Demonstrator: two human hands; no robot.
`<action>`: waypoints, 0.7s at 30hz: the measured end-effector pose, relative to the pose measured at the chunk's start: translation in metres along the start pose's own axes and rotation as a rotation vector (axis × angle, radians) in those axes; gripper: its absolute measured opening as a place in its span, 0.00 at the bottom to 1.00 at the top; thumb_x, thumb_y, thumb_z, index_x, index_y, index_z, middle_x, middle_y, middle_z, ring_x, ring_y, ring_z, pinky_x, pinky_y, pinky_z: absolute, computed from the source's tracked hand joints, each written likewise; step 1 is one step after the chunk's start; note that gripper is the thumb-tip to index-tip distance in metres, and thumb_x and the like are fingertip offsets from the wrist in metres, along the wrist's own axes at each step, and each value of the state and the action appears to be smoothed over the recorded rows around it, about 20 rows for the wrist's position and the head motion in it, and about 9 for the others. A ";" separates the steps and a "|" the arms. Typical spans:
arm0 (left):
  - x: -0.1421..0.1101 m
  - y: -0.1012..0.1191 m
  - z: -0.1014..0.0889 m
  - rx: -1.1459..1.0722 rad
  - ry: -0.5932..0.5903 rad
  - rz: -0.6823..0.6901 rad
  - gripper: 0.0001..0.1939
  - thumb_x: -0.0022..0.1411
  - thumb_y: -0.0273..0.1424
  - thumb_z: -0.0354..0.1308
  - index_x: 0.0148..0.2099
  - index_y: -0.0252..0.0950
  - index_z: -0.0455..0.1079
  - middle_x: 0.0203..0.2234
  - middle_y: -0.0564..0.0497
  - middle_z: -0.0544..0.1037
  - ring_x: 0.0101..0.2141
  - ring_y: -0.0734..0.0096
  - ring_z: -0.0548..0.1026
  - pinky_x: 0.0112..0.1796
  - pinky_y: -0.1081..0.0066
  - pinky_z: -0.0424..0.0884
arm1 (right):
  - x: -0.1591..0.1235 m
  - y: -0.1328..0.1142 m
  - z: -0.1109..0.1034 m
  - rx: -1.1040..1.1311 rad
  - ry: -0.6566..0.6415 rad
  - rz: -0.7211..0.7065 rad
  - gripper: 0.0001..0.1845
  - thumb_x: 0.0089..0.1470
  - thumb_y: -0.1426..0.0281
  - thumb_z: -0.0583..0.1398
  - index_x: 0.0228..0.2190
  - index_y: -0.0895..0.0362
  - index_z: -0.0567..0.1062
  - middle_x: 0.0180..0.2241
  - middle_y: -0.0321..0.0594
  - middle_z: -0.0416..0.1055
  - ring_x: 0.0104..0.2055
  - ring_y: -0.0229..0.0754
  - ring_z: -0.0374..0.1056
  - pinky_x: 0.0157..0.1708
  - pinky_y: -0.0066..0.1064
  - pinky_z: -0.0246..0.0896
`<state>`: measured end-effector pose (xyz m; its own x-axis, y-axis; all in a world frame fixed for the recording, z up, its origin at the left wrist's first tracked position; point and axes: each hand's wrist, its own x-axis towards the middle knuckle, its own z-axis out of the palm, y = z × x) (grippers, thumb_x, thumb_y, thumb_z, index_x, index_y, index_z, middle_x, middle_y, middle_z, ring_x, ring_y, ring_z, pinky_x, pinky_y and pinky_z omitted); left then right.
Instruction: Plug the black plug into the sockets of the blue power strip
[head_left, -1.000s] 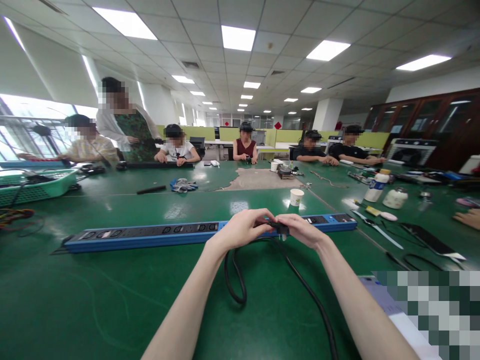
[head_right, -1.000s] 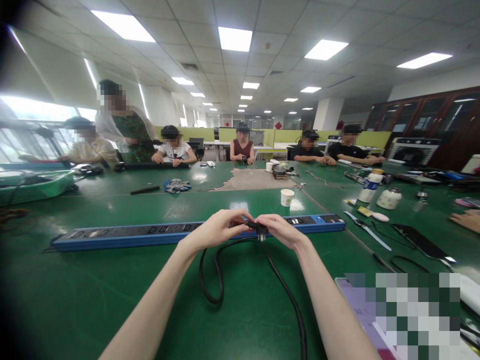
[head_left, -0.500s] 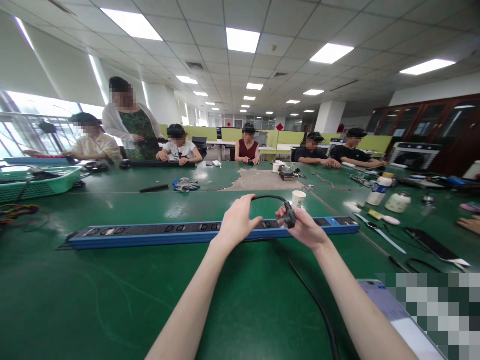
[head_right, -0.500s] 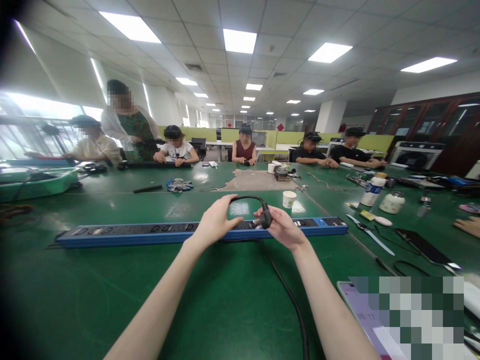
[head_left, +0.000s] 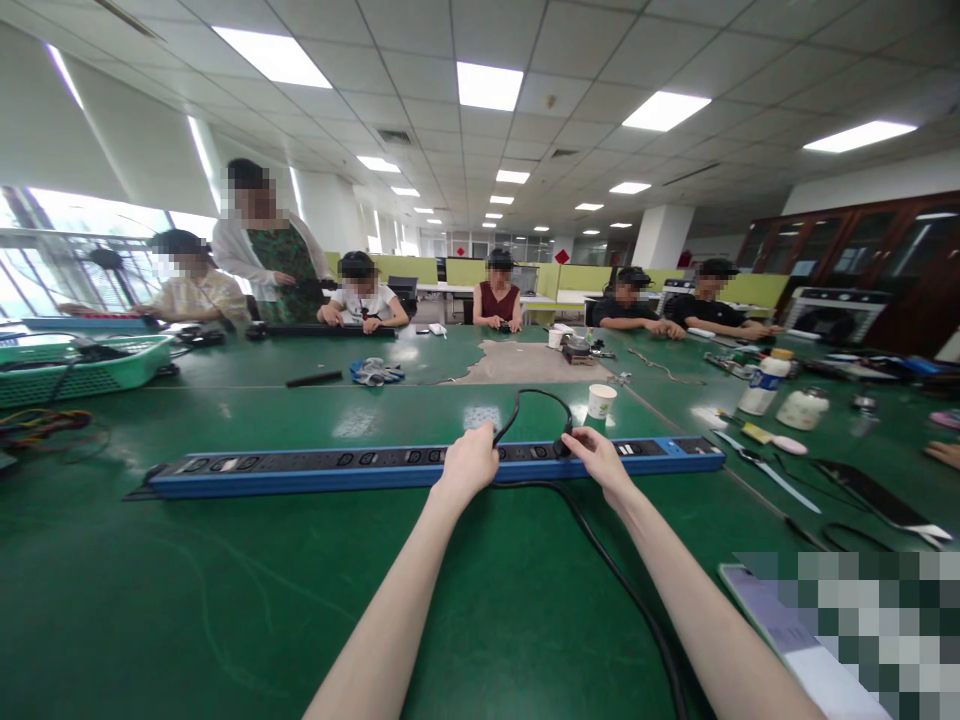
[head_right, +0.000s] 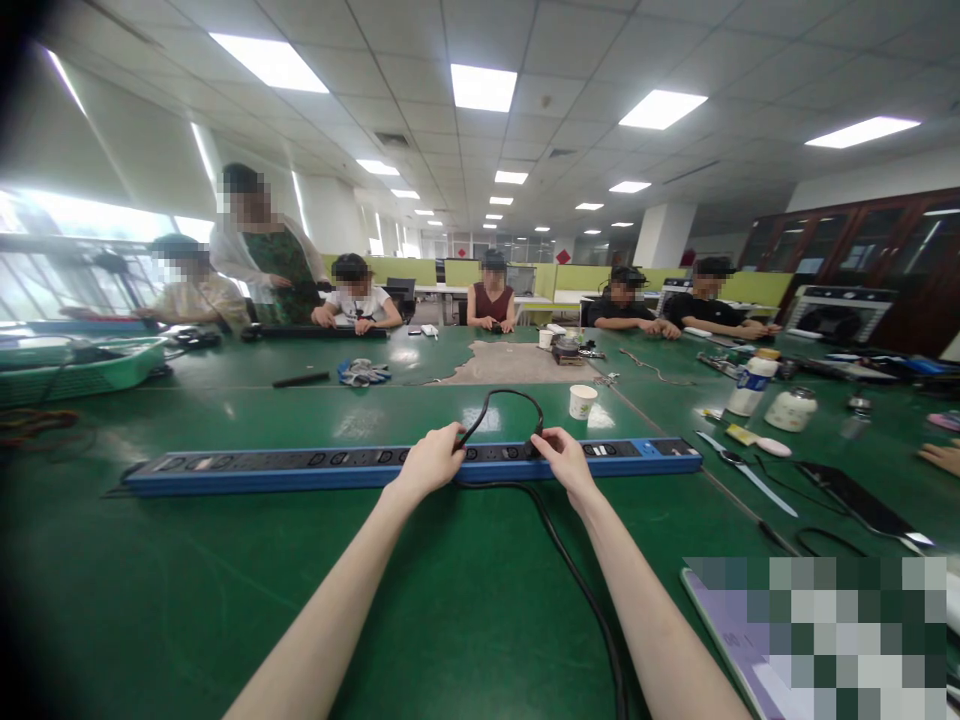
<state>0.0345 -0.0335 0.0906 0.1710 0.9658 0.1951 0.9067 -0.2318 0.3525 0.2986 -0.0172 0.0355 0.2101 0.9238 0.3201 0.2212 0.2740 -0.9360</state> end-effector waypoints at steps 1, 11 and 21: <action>0.000 -0.001 0.001 0.005 0.001 0.008 0.18 0.71 0.32 0.54 0.61 0.41 0.70 0.50 0.40 0.82 0.54 0.55 0.80 0.52 0.61 0.73 | 0.001 0.001 -0.002 -0.007 0.005 0.014 0.36 0.35 0.36 0.72 0.33 0.53 0.80 0.33 0.42 0.79 0.41 0.49 0.73 0.43 0.39 0.66; 0.001 -0.007 0.009 0.045 0.037 0.030 0.16 0.71 0.30 0.51 0.57 0.39 0.73 0.47 0.37 0.83 0.49 0.51 0.82 0.47 0.58 0.76 | 0.035 -0.023 -0.015 -0.193 -0.229 0.273 0.33 0.35 0.38 0.72 0.29 0.55 0.80 0.27 0.39 0.74 0.33 0.43 0.65 0.33 0.34 0.52; 0.003 -0.017 0.020 0.067 0.023 0.015 0.14 0.70 0.27 0.50 0.53 0.35 0.73 0.49 0.37 0.81 0.51 0.54 0.80 0.49 0.61 0.75 | 0.056 -0.033 -0.028 -0.209 -0.402 0.339 0.32 0.33 0.42 0.76 0.31 0.53 0.82 0.30 0.42 0.78 0.37 0.45 0.69 0.35 0.35 0.56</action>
<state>0.0272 -0.0241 0.0673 0.1765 0.9592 0.2209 0.9279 -0.2370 0.2877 0.3301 0.0183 0.0882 -0.0679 0.9913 -0.1124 0.3970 -0.0765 -0.9146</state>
